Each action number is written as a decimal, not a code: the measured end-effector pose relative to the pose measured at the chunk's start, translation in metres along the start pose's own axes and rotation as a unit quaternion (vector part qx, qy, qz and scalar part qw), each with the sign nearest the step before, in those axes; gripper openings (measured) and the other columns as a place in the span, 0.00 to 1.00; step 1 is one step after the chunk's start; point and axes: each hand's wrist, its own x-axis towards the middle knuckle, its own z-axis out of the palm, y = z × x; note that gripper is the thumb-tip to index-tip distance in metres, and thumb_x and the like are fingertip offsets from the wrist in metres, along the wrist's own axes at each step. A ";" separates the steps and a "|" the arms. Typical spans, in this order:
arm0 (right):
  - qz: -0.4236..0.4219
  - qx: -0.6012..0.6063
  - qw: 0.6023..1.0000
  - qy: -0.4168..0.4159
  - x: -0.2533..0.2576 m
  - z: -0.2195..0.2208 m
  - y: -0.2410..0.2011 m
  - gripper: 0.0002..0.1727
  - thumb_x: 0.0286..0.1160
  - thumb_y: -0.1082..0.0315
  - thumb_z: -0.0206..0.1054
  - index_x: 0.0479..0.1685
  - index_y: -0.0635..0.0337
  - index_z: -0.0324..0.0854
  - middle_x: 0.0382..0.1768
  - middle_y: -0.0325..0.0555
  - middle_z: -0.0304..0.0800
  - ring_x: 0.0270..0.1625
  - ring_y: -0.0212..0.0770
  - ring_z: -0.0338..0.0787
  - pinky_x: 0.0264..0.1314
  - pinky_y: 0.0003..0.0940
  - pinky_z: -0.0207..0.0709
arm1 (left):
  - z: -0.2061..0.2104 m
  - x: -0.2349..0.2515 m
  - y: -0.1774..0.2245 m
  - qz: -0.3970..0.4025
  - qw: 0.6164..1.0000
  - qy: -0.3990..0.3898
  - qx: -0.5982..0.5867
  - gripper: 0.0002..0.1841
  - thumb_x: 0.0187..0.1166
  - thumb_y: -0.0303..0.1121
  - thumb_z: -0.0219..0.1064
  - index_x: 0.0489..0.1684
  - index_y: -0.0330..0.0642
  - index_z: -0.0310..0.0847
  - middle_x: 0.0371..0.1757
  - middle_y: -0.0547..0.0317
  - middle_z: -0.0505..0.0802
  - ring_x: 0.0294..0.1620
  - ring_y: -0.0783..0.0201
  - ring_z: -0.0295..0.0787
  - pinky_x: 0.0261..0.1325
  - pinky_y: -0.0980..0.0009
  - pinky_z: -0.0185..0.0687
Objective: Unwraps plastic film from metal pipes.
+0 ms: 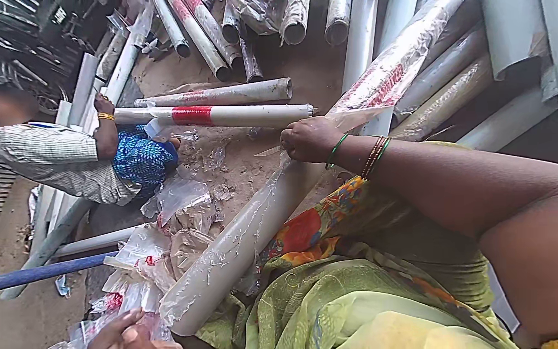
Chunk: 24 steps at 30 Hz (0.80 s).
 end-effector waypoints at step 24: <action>0.052 0.135 0.989 0.016 -0.021 -0.025 0.016 0.15 0.82 0.65 0.64 0.59 0.65 0.83 0.59 0.60 0.85 0.62 0.61 0.87 0.58 0.62 0.77 | 0.292 0.074 0.028 -0.337 0.801 -0.495 0.005 0.10 0.82 0.26 0.67 0.57 0.33 0.84 0.53 0.51 0.90 0.50 0.65 0.83 0.57 0.64 0.78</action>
